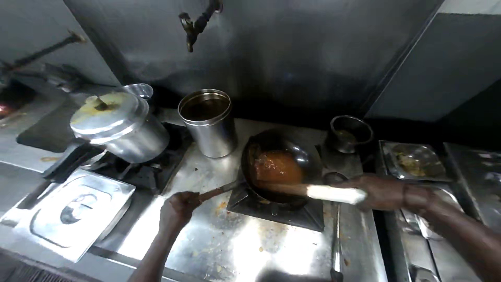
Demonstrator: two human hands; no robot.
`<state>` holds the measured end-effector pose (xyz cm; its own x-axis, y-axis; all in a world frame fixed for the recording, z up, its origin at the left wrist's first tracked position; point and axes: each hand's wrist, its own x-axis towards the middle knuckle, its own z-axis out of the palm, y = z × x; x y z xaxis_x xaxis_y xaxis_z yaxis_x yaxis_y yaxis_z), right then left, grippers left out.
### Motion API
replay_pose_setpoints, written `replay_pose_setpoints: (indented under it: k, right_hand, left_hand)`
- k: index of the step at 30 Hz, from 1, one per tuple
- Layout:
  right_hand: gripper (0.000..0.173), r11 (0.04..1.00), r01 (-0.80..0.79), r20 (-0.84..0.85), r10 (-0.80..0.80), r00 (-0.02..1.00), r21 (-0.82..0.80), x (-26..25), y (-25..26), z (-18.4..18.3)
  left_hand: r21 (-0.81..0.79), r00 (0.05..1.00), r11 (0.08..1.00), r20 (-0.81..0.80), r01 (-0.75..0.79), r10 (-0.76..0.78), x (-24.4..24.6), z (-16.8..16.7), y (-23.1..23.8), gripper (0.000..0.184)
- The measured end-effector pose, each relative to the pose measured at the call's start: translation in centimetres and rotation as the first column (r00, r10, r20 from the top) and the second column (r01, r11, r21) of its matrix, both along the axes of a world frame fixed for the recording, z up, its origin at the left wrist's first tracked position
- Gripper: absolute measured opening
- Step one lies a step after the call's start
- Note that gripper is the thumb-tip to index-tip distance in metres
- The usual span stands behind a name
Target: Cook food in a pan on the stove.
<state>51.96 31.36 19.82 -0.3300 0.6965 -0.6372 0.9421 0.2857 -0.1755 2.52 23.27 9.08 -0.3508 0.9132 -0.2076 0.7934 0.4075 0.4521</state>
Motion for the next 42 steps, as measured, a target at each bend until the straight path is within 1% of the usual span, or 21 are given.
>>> replay_pose_setpoints:
  k: [2,4,6,8,10,12,14,16,19,21,22,25,27,29,31,33,36,38,39,41,42]
  right_hand:
    - [0.07,0.999,-0.03,0.249,0.024,0.968,0.02,0.3,-1.0,2.4]
    - [0.058,0.993,-0.014,0.348,-0.028,0.937,0.117,-1.4,-1.9,1.5]
    - [0.055,0.978,0.07,0.272,-0.122,0.955,0.195,-4.2,-2.0,-1.4]
    - [0.065,0.974,0.097,0.162,-0.132,0.978,0.205,-5.6,-2.1,-3.9]
    - [0.071,0.988,0.078,0.108,-0.092,0.99,0.13,-4.8,-3.0,-3.3]
    - [0.072,0.998,0.041,0.05,-0.043,0.998,0.043,-1.9,-3.7,-1.1]
    - [0.072,0.997,0.065,-0.074,-0.067,0.995,-0.032,1.2,-3.8,0.4]
    - [0.069,0.971,0.2,-0.285,-0.231,0.93,-0.134,2.2,-3.7,-0.2]
    - [0.067,0.901,0.351,-0.53,-0.433,0.729,-0.255,-1.3,-3.4,-5.2]
    - [0.07,0.873,0.43,-0.543,-0.483,0.687,-0.231,-4.7,-4.0,-7.1]
    - [0.07,0.877,0.435,-0.514,-0.474,0.715,-0.203,-5.5,-4.5,-6.8]
    - [0.067,0.943,0.305,-0.389,-0.332,0.859,-0.132,-3.9,-6.1,-2.7]
    - [0.068,0.954,0.253,-0.364,-0.295,0.883,-0.16,-2.3,-6.7,0.2]
    - [0.062,0.942,0.273,-0.402,-0.33,0.854,-0.194,-2.6,-6.2,1.0]
    - [0.056,0.908,0.376,-0.464,-0.419,0.781,-0.187,-5.3,-5.4,-1.2]
    - [0.06,0.851,0.514,-0.485,-0.496,0.72,-0.107,-9.0,-5.2,-4.3]
    - [0.073,0.874,0.483,-0.328,-0.44,0.836,0.058,-9.6,-5.7,-5.7]
    - [0.066,0.921,0.36,-0.156,-0.338,0.928,0.151,-7.7,-7.0,-2.9]
    - [0.064,0.945,0.273,-0.015,-0.275,0.961,0.178,-6.9,-7.5,-1.2]
    - [0.062,0.967,0.175,0.246,-0.218,0.944,0.187,-6.4,-7.6,0.6]
    - [0.058,0.966,0.164,0.293,-0.218,0.931,0.199,-6.8,-7.3,0.6]
  left_hand:
    - [-0.056,1.0,0.998,0.012,-0.004,0.005,1.1,0.4,-1.3,0.019]
    - [-0.097,0.999,0.995,0.031,0.013,-0.01,1.8,0.2,-2.6,0.019]
    - [-0.134,0.997,0.99,0.066,0.045,-0.036,2.5,-0.2,-4.0,0.022]
    - [-0.158,0.99,0.985,0.131,0.073,-0.053,3.6,-0.5,-5.8,0.026]
    - [-0.17,0.975,0.981,0.213,0.095,-0.058,5.2,-0.5,-7.7,0.032]
    - [-0.189,0.952,0.975,0.302,0.114,-0.053,7.0,-0.3,-9.1,0.036]
    - [-0.192,0.914,0.972,0.403,0.133,-0.045,8.6,-0.6,-10.2,0.039]
    - [-0.2,0.878,0.967,0.477,0.155,-0.041,10.2,-0.8,-10.8,0.038]
    - [-0.227,0.894,0.952,0.439,0.204,-0.087,12.4,-0.7,-11.3,0.039]
    - [-0.238,0.907,0.947,0.409,0.217,-0.105,13.0,-0.7,-11.6,0.041]
    - [-0.239,0.908,0.946,0.405,0.22,-0.109,13.0,-0.7,-11.6,0.041]
    - [-0.235,0.89,0.947,0.446,0.218,-0.094,13.1,-0.8,-12.0,0.041]
    - [-0.226,0.88,0.949,0.465,0.219,-0.093,13.2,-1.0,-12.1,0.041]
    - [-0.224,0.878,0.948,0.47,0.224,-0.097,13.5,-1.2,-12.0,0.041]
    - [-0.238,0.882,0.941,0.46,0.239,-0.108,14.1,-1.2,-12.0,0.041]
    - [-0.252,0.895,0.935,0.43,0.249,-0.122,14.4,-1.0,-11.8,0.041]
    - [-0.258,0.898,0.93,0.419,0.263,-0.137,14.0,-0.8,-11.6,0.043]
    - [-0.243,0.874,0.936,0.472,0.254,-0.114,13.5,-1.3,-11.9,0.046]
    - [-0.228,0.848,0.943,0.523,0.241,-0.09,13.2,-1.5,-12.0,0.046]
    - [-0.239,0.745,0.947,0.667,0.212,0.001,12.9,-2.0,-11.9,0.044]
    - [-0.269,0.649,0.941,0.758,0.206,0.074,12.9,-2.1,-11.6,0.043]
